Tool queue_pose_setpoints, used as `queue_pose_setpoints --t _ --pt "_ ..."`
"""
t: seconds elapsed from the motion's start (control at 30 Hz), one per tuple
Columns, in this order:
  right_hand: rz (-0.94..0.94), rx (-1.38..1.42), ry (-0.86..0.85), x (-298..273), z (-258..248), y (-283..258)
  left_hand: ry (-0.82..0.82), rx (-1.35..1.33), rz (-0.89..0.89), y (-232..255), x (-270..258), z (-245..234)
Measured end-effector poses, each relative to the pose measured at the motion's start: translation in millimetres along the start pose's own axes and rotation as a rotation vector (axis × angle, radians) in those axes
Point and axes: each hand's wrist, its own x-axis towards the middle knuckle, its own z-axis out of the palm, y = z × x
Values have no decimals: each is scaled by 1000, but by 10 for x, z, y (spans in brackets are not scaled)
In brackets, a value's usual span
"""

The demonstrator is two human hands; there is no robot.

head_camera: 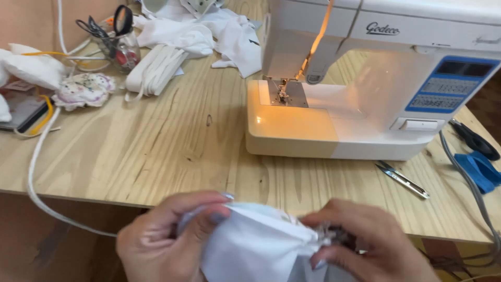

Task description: Aligning fabric edges and securing them with pins and clips in preparation for sewing.

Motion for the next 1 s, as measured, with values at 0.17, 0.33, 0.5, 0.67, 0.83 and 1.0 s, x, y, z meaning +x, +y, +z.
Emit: queue_pose_setpoints --t 0.17,0.33,0.5,0.67,0.83,1.0 --pt "-85 -6 130 953 -228 -397 217 -152 146 78 515 -213" --pt "-302 -80 8 1812 -18 -376 204 -198 157 -271 1099 -372" --pt "-97 -70 -122 2346 848 293 145 97 153 -1011 1749 -475" --pt "-90 -315 -100 2664 1207 559 149 188 276 -1180 2328 -500" --pt "-173 -577 2 3243 1089 671 104 145 351 -1326 2915 -357" --pt "-191 -966 -125 3691 1460 1543 -49 359 193 -2015 3272 -84"
